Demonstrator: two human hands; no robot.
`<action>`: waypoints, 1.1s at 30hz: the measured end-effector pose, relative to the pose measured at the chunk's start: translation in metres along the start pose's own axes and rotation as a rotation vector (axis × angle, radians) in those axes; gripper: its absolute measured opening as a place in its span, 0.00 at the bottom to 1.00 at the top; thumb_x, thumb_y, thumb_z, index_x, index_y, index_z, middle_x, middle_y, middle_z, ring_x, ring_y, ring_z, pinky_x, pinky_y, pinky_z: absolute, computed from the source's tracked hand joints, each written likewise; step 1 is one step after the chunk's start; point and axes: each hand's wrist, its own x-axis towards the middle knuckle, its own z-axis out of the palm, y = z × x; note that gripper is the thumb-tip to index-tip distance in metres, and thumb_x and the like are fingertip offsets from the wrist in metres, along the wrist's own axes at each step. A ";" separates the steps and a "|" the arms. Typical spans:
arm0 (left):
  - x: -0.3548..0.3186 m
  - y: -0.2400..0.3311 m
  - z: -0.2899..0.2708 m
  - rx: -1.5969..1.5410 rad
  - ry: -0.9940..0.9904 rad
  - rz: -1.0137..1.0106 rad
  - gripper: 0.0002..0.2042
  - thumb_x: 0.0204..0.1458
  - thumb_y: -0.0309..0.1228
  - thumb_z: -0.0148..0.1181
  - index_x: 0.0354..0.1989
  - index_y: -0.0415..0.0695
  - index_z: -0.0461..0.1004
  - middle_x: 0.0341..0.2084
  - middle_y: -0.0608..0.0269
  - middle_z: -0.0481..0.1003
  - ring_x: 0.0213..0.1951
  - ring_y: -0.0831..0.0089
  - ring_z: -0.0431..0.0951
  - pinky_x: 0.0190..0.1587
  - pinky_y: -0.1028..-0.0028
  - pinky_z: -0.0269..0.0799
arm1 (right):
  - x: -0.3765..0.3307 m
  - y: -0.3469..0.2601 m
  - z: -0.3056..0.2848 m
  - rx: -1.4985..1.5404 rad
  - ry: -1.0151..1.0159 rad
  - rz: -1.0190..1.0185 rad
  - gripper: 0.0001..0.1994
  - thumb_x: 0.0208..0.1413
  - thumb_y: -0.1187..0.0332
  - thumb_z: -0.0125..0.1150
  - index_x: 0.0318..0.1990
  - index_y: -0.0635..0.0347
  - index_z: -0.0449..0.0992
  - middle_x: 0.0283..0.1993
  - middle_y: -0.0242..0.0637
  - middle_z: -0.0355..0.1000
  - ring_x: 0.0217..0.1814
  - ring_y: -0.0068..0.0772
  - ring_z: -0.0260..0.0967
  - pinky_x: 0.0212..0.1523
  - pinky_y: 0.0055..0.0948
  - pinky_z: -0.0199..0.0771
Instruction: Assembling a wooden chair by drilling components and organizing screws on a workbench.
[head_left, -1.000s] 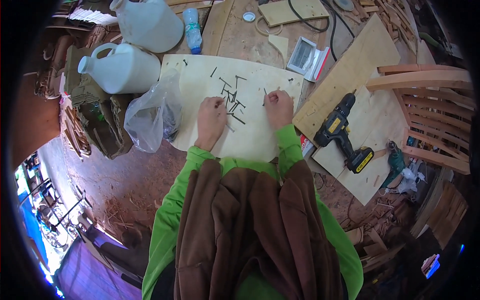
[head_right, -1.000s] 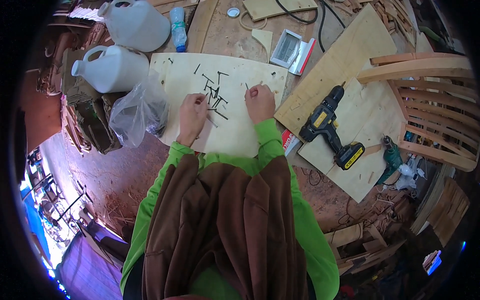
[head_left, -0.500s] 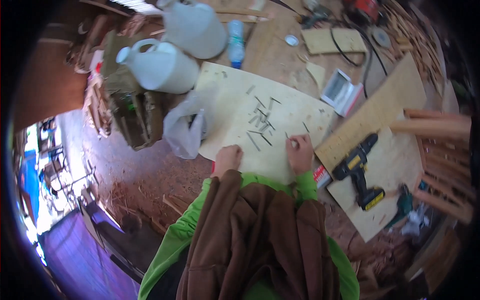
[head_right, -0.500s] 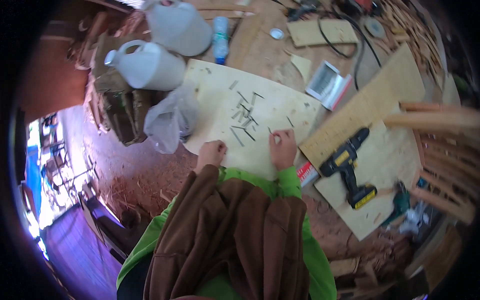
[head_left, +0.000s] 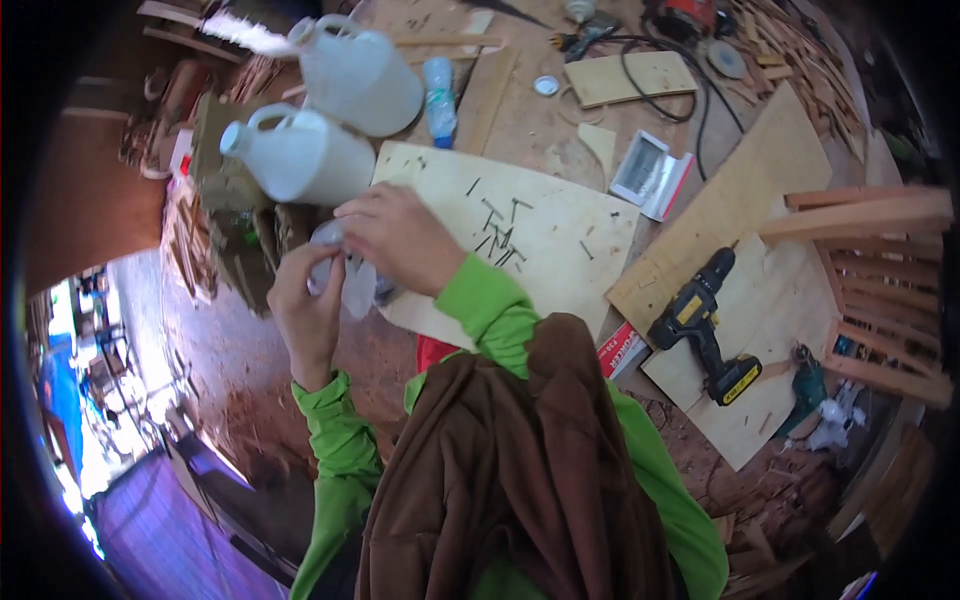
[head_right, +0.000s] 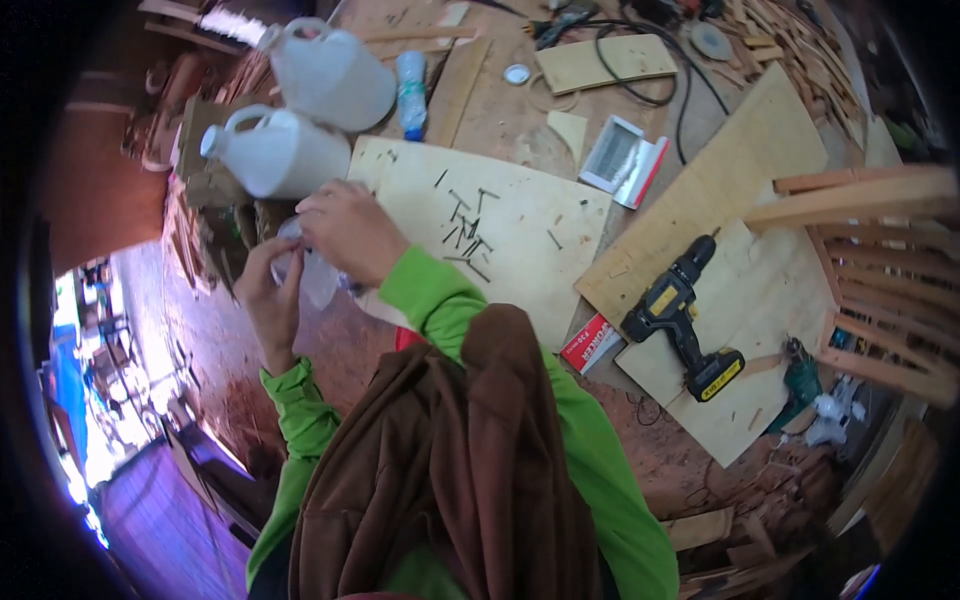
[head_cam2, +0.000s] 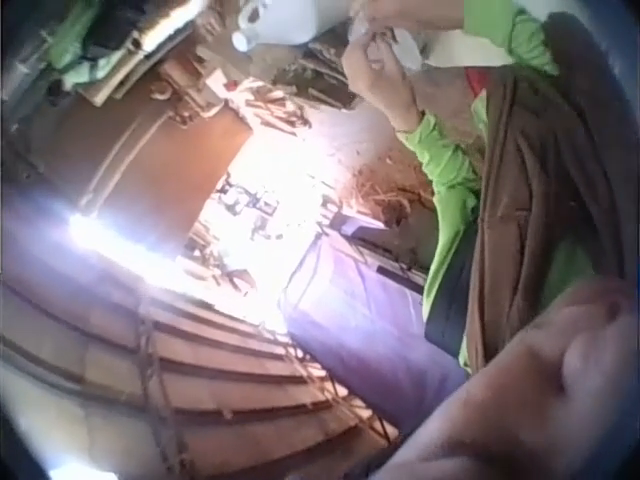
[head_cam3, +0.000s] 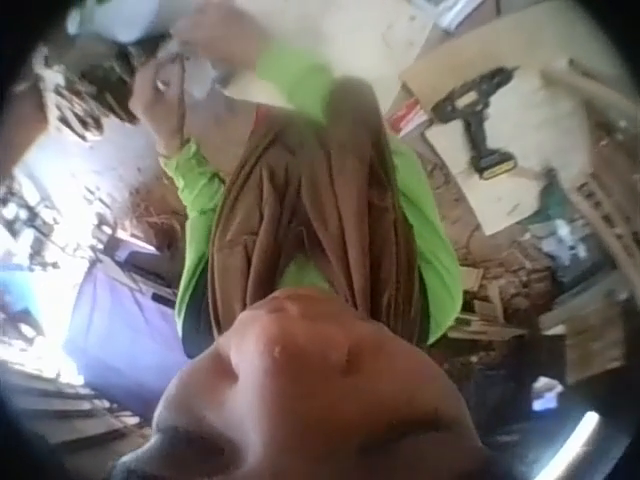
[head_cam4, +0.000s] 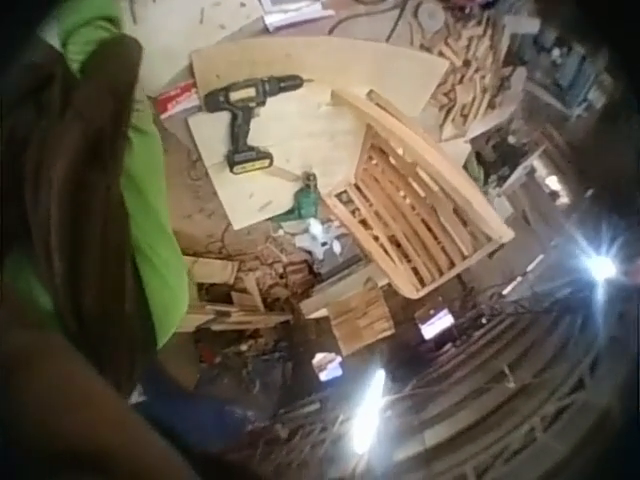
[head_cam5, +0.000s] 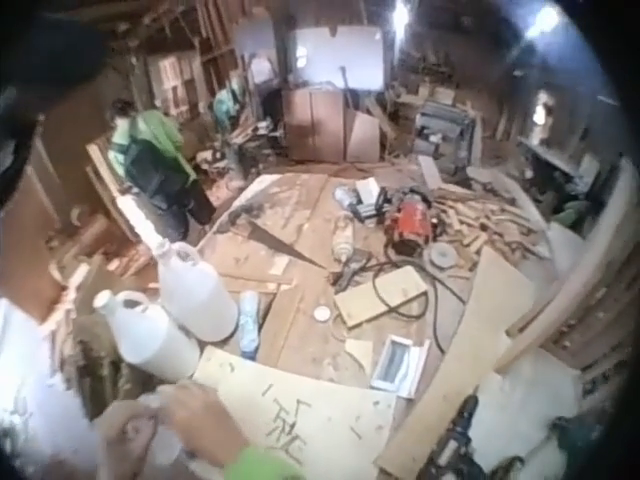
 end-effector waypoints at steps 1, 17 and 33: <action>-0.002 -0.019 -0.001 0.203 -0.069 0.123 0.07 0.46 0.21 0.67 0.34 0.40 0.79 0.34 0.57 0.78 0.38 0.64 0.78 0.43 0.70 0.72 | 0.003 0.003 0.011 -0.023 0.016 0.001 0.07 0.49 0.70 0.64 0.35 0.59 0.81 0.50 0.39 0.75 0.54 0.41 0.69 0.57 0.41 0.67; 0.000 0.050 0.084 -0.178 -0.504 0.149 0.06 0.51 0.26 0.65 0.34 0.37 0.78 0.30 0.55 0.79 0.32 0.63 0.80 0.38 0.70 0.74 | -0.184 0.062 -0.090 -0.489 0.161 0.798 0.18 0.48 0.75 0.63 0.49 0.66 0.71 0.52 0.50 0.64 0.53 0.51 0.64 0.53 0.43 0.68; 0.009 -0.089 0.229 0.007 -0.425 0.084 0.07 0.52 0.30 0.61 0.34 0.39 0.79 0.33 0.52 0.76 0.39 0.53 0.76 0.43 0.60 0.72 | -0.203 0.094 -0.071 -0.282 0.193 0.964 0.03 0.54 0.77 0.56 0.36 0.64 0.74 0.39 0.50 0.69 0.41 0.55 0.70 0.43 0.46 0.72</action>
